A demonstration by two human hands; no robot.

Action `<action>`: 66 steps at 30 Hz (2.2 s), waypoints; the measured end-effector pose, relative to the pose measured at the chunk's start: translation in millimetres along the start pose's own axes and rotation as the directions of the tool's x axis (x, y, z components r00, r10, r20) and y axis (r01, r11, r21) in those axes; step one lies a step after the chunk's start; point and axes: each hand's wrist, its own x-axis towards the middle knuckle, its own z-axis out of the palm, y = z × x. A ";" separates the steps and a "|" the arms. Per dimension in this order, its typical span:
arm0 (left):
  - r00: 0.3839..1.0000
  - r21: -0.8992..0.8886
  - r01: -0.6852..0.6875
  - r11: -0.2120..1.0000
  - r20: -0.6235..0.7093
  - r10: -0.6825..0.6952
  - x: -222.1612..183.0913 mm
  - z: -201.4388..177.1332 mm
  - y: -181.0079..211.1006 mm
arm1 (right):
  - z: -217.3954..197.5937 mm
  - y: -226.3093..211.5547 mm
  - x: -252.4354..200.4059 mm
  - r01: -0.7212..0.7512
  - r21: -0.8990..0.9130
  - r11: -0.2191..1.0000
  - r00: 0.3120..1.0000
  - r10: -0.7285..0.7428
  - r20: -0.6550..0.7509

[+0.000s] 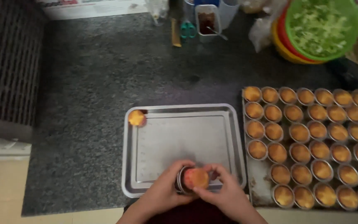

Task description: Wiping a metal tray and then transferring small baked tarts from a large baking sheet into the tray one by one.

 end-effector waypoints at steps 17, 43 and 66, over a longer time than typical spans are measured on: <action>0.790 -0.334 0.187 0.924 -0.508 -0.343 -119.6 -85.6 -119.8 | 159.2 -33.4 222.1 0.209 -0.024 0.978 0.967 -0.210 -0.141; 0.819 -0.356 0.180 0.917 -0.462 -0.340 -119.1 -107.7 -133.4 | 183.4 -66.6 207.7 0.327 -0.738 0.591 0.877 -0.480 0.004; 0.811 -0.352 0.253 0.901 -0.432 -0.396 -121.6 -104.0 -141.0 | 176.0 -71.2 216.8 0.237 -0.797 0.555 0.903 -0.428 -0.030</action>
